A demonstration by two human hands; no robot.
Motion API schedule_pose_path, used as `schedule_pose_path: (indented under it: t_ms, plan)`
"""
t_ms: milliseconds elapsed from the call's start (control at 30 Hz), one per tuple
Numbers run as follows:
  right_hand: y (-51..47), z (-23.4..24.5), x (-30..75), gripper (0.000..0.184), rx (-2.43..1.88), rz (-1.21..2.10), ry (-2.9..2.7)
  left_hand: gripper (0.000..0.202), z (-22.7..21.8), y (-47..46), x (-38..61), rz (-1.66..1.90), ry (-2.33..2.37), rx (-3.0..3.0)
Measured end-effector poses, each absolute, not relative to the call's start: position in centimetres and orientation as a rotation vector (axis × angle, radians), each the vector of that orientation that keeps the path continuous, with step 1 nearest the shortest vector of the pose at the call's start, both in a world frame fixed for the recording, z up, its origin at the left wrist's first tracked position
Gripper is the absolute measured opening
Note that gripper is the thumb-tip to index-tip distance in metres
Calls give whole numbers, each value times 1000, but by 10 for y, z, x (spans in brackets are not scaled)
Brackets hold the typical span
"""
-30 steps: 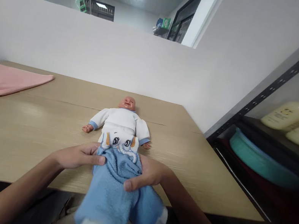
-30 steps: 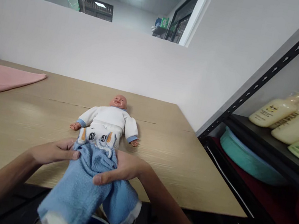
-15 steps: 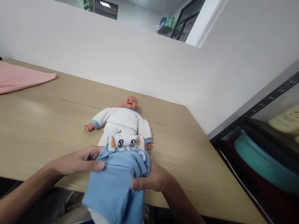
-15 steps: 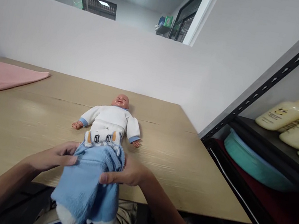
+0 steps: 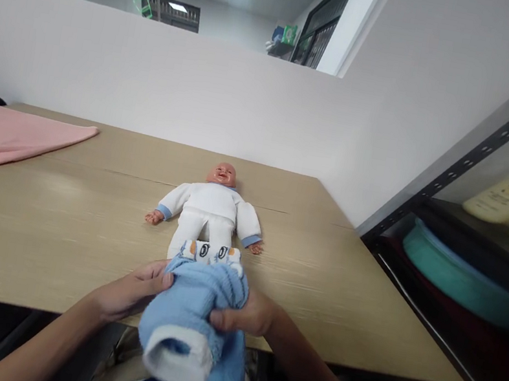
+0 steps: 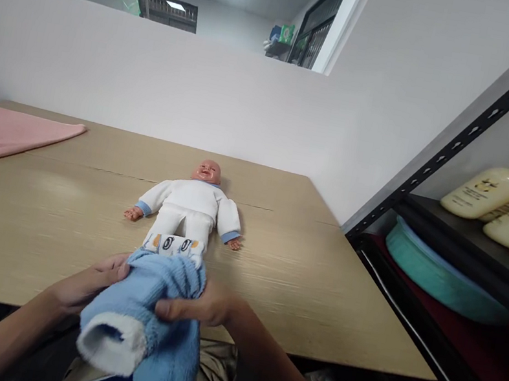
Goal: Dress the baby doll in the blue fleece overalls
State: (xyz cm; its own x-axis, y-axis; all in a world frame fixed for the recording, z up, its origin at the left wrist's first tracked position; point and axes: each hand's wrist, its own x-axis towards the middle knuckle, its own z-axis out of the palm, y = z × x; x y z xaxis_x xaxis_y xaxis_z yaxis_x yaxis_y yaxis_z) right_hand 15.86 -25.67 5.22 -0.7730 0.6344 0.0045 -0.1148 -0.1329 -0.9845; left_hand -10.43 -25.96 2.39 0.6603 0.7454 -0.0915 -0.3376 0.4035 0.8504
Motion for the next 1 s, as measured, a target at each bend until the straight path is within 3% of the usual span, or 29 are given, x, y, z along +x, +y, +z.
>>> schedule_pose_path:
  t_ms: [133, 300, 433, 567, 633, 800, 1000]
  plan:
    - [-259, 33, 162, 64, -699, 1902, -1341, 57, 15, -268, -104, 747, 556, 888]
    - [-265, 33, 161, 58, -818, 2019, -1259, 71, 3, -269, -112, 695, 397, 976]
    - [-267, 50, 158, 64, -765, 1934, -1492, 65, 0, -270, -118, 696, 365, 985]
    - [-270, 65, 152, 81, -574, 1888, -1687, 57, 7, -274, -116, 725, 437, 908]
    - [-275, 69, 147, 83, -678, 1746, -1723, 57, 16, -276, -112, 728, 539, 919]
    - [-289, 68, 139, 50, -1045, 1296, -1613, 59, 36, -279, -102, 753, 772, 1161]
    - [-288, 76, 139, 17, -1023, 1223, -1736, 69, 43, -286, -100, 770, 784, 1353]
